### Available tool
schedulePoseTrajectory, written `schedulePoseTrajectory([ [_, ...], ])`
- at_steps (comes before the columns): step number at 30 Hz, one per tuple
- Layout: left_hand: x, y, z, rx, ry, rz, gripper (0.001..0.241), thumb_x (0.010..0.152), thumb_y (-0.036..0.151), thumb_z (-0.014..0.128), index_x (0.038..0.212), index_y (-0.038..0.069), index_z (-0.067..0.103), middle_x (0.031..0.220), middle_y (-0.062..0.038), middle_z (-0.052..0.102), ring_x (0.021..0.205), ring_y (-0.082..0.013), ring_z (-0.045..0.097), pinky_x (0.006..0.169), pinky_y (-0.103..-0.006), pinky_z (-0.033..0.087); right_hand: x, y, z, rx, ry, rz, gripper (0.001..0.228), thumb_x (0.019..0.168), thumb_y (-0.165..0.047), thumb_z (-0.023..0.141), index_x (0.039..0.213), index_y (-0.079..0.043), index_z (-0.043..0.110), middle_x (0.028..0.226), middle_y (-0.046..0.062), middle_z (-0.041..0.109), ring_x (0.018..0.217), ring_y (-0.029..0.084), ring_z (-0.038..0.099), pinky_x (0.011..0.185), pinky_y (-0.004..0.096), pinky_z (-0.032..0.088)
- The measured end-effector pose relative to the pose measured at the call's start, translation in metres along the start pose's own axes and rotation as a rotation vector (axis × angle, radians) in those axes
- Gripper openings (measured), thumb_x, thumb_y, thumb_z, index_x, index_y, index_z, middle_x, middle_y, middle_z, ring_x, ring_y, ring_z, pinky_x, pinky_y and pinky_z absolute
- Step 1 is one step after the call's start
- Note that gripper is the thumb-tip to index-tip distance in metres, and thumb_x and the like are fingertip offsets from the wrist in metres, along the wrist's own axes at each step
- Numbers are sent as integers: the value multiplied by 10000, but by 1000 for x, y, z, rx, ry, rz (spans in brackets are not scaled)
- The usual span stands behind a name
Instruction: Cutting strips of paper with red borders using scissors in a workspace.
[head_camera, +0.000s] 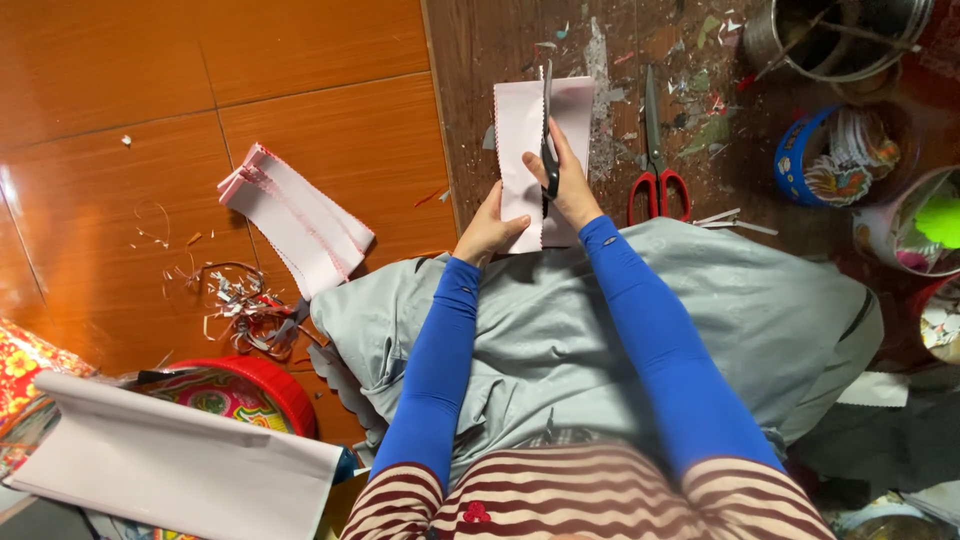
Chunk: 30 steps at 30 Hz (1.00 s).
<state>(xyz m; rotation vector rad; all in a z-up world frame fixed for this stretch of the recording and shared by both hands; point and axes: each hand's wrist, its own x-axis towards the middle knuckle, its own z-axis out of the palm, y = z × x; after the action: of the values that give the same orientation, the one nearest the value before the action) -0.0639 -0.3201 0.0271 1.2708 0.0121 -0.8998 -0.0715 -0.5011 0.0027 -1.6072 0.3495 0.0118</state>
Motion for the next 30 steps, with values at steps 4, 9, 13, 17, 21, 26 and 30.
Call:
schedulePoseTrajectory([
  [4, 4, -19, -7, -2, 24, -21, 788, 850, -71, 686, 1557, 40, 358, 1419, -67, 569, 1286, -170, 542, 1098, -324, 444, -2, 4, 7, -4, 39, -42, 870, 981, -411, 773, 1588, 29, 333, 1561, 195, 499, 1437, 239, 475, 1179, 339, 379],
  [9, 4, -15, -9, 34, 97, 10, 752, 839, -69, 703, 1519, 35, 400, 1345, -85, 609, 1215, -184, 580, 1062, -335, 474, -2, 8, 9, -24, 78, -82, 777, 984, -254, 797, 1568, 19, 364, 1406, 135, 622, 1188, 157, 622, 1015, 278, 516],
  [13, 9, -8, -47, 33, 149, 144, 751, 839, -79, 675, 1519, 61, 389, 1377, -56, 586, 1253, -159, 542, 1077, -310, 436, -2, 8, -40, 1, -91, 46, 711, 970, -234, 720, 1581, -48, 407, 1140, 121, 705, 958, 138, 650, 843, 271, 541],
  [17, -10, -2, -150, 149, 456, 426, 678, 805, -66, 676, 1452, 29, 495, 1308, -114, 638, 1188, -212, 617, 1050, -342, 527, -35, -47, -119, -311, -198, -181, 629, 1022, -156, 763, 1567, -14, 483, 1190, 62, 664, 996, 110, 593, 860, 266, 500],
  [21, -95, 43, -233, 475, 846, 423, 801, 792, -18, 705, 1527, 43, 393, 1434, -150, 566, 1313, -267, 546, 1118, -354, 426, -70, -52, -208, -868, -87, -59, 707, 895, -301, 842, 1500, -65, 563, 1084, 233, 725, 988, 332, 683, 850, 420, 547],
  [26, -179, 65, -270, 691, 1032, 185, 948, 793, 127, 784, 1591, 46, 279, 1437, -322, 473, 1309, -452, 491, 1105, -485, 396, -102, -28, -239, -1215, 32, 144, 835, 860, -397, 822, 1568, -140, 461, 1163, 310, 695, 1059, 499, 657, 874, 558, 522],
  [30, -174, 58, -239, 1152, 1170, 195, 1025, 763, 238, 823, 1610, -4, 298, 1200, -270, 591, 1081, -455, 574, 890, -545, 482, -85, 21, -253, -1362, -3, 349, 1054, 860, -430, 798, 1675, -132, 200, 1155, 364, 695, 1072, 530, 663, 926, 567, 520],
])
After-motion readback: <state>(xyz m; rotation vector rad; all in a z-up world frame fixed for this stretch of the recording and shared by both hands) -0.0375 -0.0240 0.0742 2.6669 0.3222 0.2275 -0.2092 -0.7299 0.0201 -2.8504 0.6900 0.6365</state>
